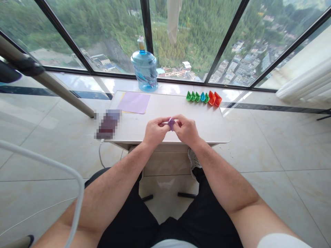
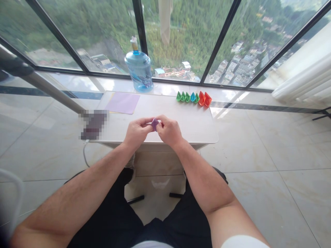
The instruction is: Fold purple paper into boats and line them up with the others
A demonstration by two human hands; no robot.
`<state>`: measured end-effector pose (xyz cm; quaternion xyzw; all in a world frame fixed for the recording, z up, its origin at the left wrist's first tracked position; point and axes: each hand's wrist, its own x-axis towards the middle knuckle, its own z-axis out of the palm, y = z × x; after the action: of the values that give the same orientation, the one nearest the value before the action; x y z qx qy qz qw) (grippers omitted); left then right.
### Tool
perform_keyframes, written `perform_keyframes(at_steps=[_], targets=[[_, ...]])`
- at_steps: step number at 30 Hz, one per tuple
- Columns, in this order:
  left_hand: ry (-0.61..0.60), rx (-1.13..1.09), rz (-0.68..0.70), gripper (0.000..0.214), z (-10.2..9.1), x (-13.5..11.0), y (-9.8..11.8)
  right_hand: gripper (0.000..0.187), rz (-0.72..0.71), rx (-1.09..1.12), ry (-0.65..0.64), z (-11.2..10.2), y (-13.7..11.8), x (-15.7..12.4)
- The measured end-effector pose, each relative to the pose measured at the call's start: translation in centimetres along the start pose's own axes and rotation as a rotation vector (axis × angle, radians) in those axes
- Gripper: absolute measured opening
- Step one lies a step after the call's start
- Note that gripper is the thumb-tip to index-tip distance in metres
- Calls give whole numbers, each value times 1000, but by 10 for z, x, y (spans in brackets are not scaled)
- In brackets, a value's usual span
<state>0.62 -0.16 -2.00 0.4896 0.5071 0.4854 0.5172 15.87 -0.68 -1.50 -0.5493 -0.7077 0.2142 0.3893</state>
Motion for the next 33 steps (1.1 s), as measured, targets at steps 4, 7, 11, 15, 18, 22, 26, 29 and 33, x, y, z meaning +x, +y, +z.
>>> perform_keyframes(at_steps=[4,7,11,15,18,22,26,29,33], targets=[[11,-56,-10,38,3,0,-2,16,21,-2,8,3,0,0],[18,-40,13,34,5,0,-3,13,33,-12,18,4,-1,0],[73,-9,41,33,9,-1,-4,12,46,-14,39,6,-3,-1],[103,-63,39,36,11,-1,-7,11,29,-8,89,8,-3,-3],[106,21,59,39,9,-2,-7,11,-1,10,116,9,-2,-4],[170,165,87,32,8,-4,-5,7,21,13,123,13,-5,-4],[230,171,104,27,13,-6,-1,6,35,-53,190,17,-9,-6],[245,123,98,27,17,-9,3,7,37,-31,232,19,-10,-7],[254,72,78,25,19,-12,10,7,70,53,239,21,-9,-7]])
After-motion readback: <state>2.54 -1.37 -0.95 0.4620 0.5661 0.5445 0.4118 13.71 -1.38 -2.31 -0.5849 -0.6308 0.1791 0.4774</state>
